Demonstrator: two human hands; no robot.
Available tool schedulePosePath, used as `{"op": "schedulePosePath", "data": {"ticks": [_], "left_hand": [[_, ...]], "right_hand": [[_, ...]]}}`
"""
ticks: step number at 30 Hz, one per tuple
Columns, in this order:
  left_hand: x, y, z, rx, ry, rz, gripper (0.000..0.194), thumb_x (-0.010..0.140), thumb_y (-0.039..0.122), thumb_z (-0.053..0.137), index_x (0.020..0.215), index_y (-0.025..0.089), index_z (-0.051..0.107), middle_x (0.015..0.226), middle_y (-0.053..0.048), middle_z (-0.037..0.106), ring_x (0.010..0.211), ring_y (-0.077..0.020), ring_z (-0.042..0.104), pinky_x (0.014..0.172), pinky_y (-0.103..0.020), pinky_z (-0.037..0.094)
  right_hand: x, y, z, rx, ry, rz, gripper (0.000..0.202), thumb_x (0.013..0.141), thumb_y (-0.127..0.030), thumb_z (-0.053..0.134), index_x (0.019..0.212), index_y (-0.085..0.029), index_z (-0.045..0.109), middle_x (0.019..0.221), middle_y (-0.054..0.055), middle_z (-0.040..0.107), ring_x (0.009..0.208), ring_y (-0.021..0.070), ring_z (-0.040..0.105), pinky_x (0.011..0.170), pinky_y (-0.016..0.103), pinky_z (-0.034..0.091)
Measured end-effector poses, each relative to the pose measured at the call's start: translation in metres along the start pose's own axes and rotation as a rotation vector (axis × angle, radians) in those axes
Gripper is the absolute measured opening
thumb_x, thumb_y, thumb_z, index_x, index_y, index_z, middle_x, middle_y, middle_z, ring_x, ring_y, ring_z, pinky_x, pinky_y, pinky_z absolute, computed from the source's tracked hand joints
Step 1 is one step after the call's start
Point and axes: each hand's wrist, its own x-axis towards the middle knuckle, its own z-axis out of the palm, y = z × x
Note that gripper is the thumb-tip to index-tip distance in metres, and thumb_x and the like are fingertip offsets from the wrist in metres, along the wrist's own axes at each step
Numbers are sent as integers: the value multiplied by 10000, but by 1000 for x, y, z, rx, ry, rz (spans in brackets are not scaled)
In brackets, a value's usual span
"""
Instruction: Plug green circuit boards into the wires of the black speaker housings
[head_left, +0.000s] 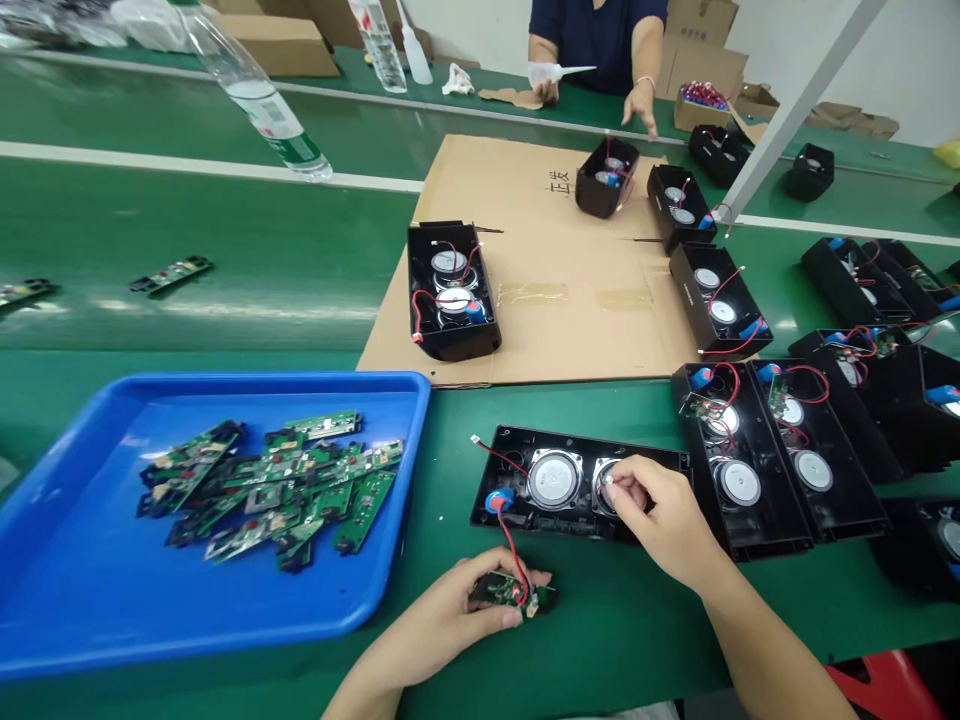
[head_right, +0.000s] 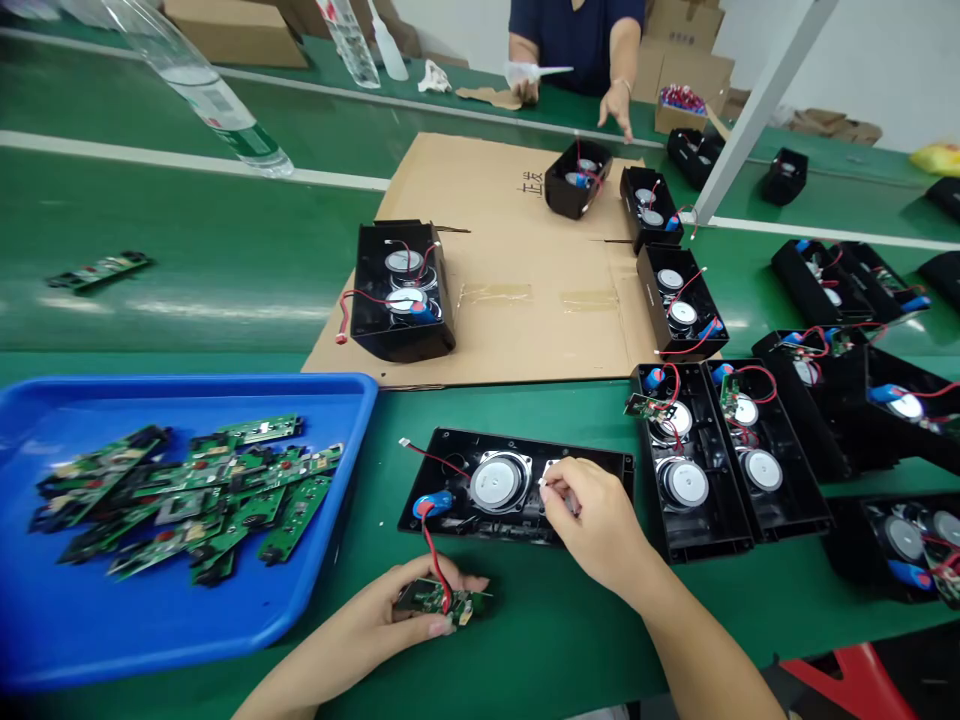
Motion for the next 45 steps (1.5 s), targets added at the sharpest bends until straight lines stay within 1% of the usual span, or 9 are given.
{"op": "schedulePosePath", "data": {"ticks": [5,10,13,19,27,31,37,40,45], "left_hand": [[4,-2,-5,-40,-60,-12,212,670,295,758,815,198,639,990,-102,746,886,-240,686,804,-349,518],[6,-4,-13,19,-144,-82,331,625,355,787,854,187,616,1070,-93,720,976,-248,652,870,-369,497],[5,-5,-14,52,-146,-68,318,656,373,760,868,190,610,1094,-90,708,1014,-251,635,899,-372,484],[3,-5,-15,115,-152,-20,245,701,315,708,901,200,626,1118,-82,699,1053,-255,618,922,-367,472],[5,0,-16,180,-183,-13,196,734,244,647,926,208,631,1121,-68,699,1071,-242,611,952,-369,445],[6,-4,-16,161,-182,-21,189,731,265,659,909,211,623,1135,-71,693,1083,-248,605,951,-376,451],[6,-8,-17,108,-177,-38,220,735,315,677,906,207,590,1146,-79,687,1089,-245,602,935,-368,463],[8,-9,-18,106,-183,-57,247,735,373,683,890,212,578,1144,-81,689,1083,-246,602,916,-362,472],[8,-8,-18,138,-197,-68,262,730,401,684,893,219,589,1138,-74,691,1059,-245,612,880,-345,486]], "right_hand": [[14,-25,-11,-152,66,-195,177,852,-142,523,1018,-185,567,984,69,611,925,192,561,792,324,496],[60,-74,12,-527,-335,-353,304,852,-41,486,1123,-142,577,939,77,629,832,209,547,692,335,477],[89,-88,38,-738,-440,-325,345,877,-59,469,1210,-116,542,983,118,627,922,237,539,706,335,456],[96,-83,43,-765,-590,-449,197,892,-87,494,836,-143,674,804,97,640,892,205,532,653,284,376],[70,-53,9,-480,-731,-575,159,863,-119,580,932,-200,699,841,14,686,748,135,549,674,251,379],[65,-52,6,-374,-790,-479,154,867,-113,552,923,-163,686,866,38,694,814,153,593,724,253,416],[68,-58,8,-188,-695,-55,112,851,-74,561,896,-133,645,820,27,692,752,125,625,687,207,421],[67,-55,0,-300,-679,52,156,819,-65,589,945,-140,641,812,40,694,782,159,634,642,216,397],[57,-44,-12,-583,-773,157,141,819,-93,585,773,-171,693,708,42,681,682,179,625,534,234,308]]}}
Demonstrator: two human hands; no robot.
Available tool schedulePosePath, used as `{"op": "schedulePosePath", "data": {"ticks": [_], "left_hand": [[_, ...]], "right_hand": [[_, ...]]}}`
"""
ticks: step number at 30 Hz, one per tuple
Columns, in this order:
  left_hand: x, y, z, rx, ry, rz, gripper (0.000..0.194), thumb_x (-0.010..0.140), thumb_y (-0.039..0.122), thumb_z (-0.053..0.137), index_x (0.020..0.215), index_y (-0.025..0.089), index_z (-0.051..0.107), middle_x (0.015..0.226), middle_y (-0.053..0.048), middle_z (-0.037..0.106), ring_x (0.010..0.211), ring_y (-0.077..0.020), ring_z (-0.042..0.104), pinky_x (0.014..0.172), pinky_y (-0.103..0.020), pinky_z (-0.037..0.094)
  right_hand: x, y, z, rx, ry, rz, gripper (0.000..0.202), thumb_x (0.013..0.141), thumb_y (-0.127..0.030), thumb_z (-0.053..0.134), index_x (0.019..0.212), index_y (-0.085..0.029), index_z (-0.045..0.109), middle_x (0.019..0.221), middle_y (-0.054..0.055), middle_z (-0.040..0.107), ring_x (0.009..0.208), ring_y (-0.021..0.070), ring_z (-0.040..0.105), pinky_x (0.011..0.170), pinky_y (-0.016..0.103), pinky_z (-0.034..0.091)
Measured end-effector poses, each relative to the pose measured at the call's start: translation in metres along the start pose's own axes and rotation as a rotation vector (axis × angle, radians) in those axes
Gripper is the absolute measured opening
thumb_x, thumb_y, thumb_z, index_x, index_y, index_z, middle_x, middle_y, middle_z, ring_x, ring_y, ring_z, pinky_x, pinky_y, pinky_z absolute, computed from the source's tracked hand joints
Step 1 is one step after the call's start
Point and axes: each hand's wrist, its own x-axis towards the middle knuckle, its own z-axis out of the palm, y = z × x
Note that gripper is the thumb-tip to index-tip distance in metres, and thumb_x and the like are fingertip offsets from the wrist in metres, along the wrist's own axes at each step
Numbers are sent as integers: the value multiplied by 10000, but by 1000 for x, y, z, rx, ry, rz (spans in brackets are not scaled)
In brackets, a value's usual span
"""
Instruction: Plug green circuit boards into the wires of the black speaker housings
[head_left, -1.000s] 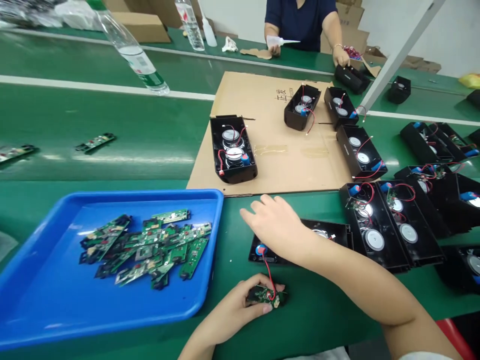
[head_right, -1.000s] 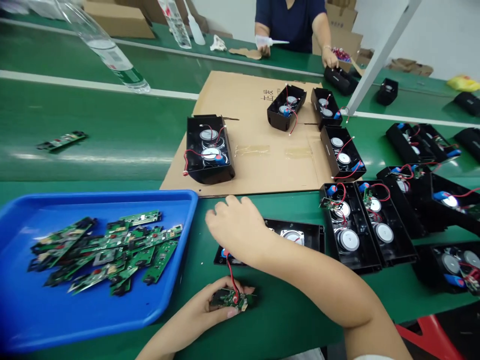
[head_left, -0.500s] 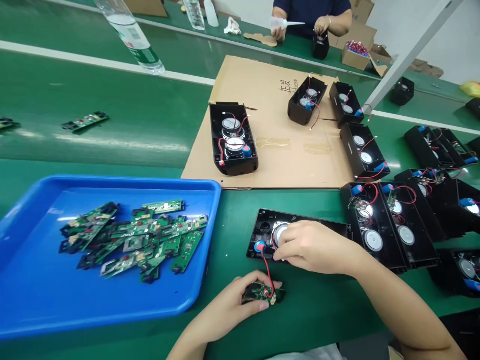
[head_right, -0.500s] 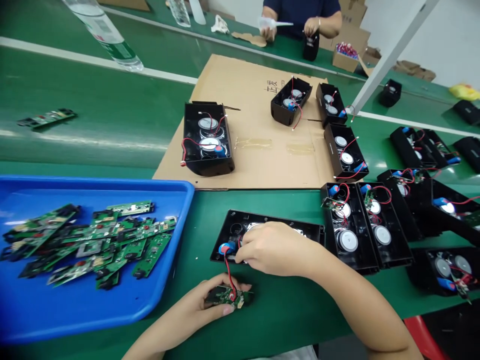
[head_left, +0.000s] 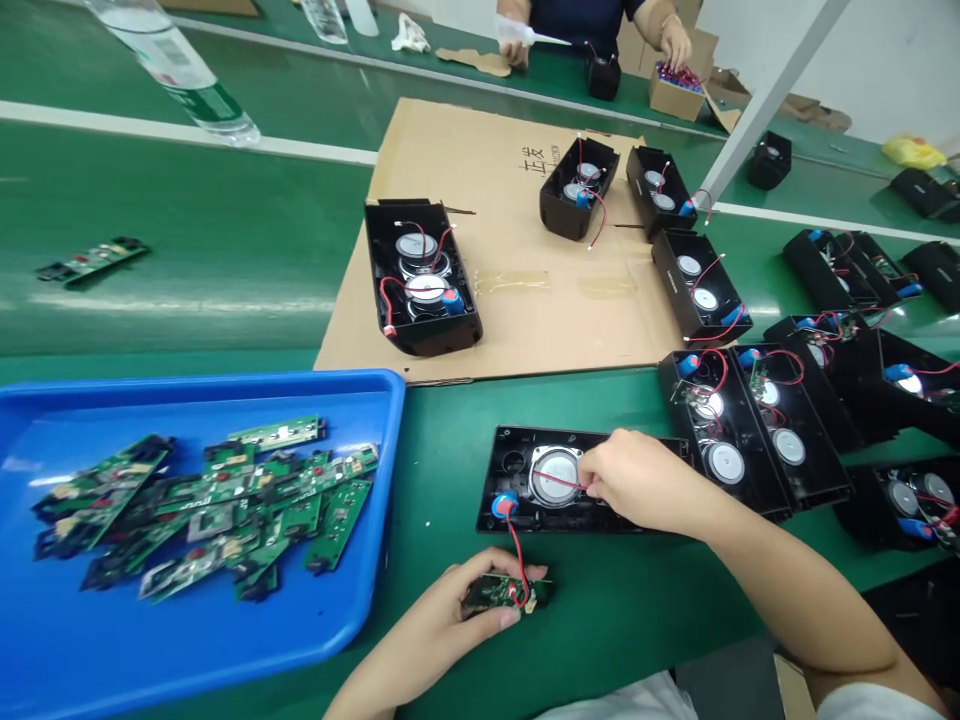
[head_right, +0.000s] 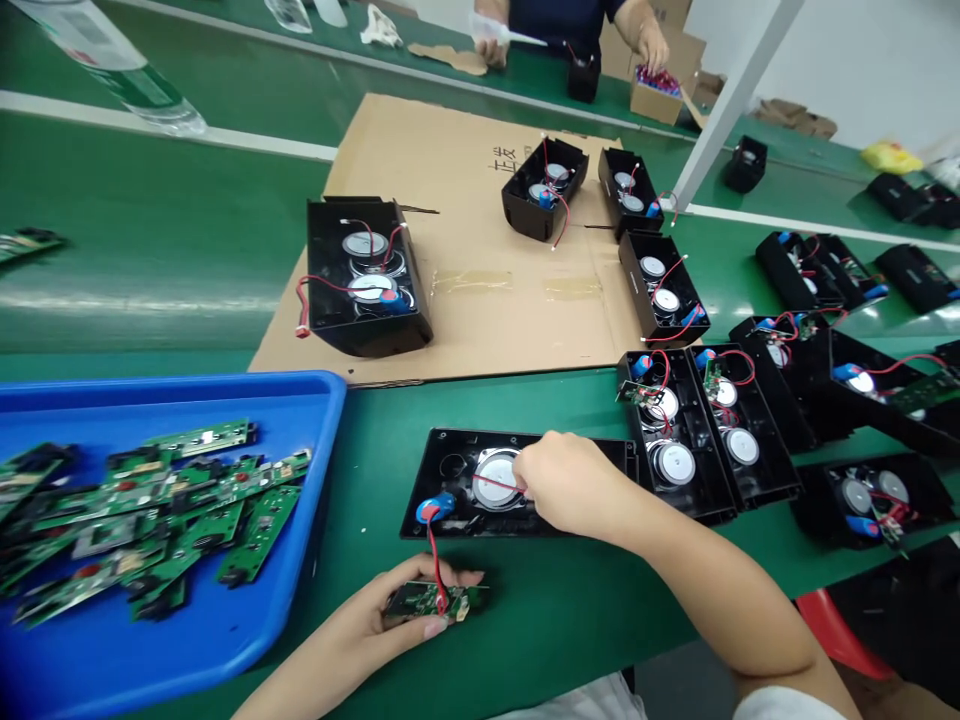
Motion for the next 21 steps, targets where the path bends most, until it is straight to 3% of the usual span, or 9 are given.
{"op": "schedulePosePath", "data": {"ticks": [3,9,16,21], "left_hand": [[-1,2,1,-3,-5,2,273,719,416,691,883,219,598,1137,-74,692,1064,-253,611,882,-348,486],[-2,6,3,1,45,-26,341,680,475,708,873,207,621,1114,-91,699,1032,-272,622,863,-366,499],[-1,7,4,-39,51,-20,392,663,516,715,878,208,604,1122,-98,697,1052,-277,619,884,-381,493],[0,5,3,-22,21,-8,404,672,522,709,887,207,578,1143,-105,688,1052,-271,620,900,-384,487]], "right_hand": [[-2,7,10,49,-3,-5,136,807,-98,606,770,-184,704,708,23,669,673,152,611,552,222,323],[-1,15,18,115,25,-61,83,801,-149,647,805,-173,727,947,54,607,792,150,588,686,240,400],[-2,8,22,40,26,-28,69,817,-184,653,783,-175,713,899,28,615,774,156,594,652,257,385],[-6,7,30,13,95,-11,113,841,-212,625,746,-169,667,862,24,623,780,166,588,635,264,373]]}}
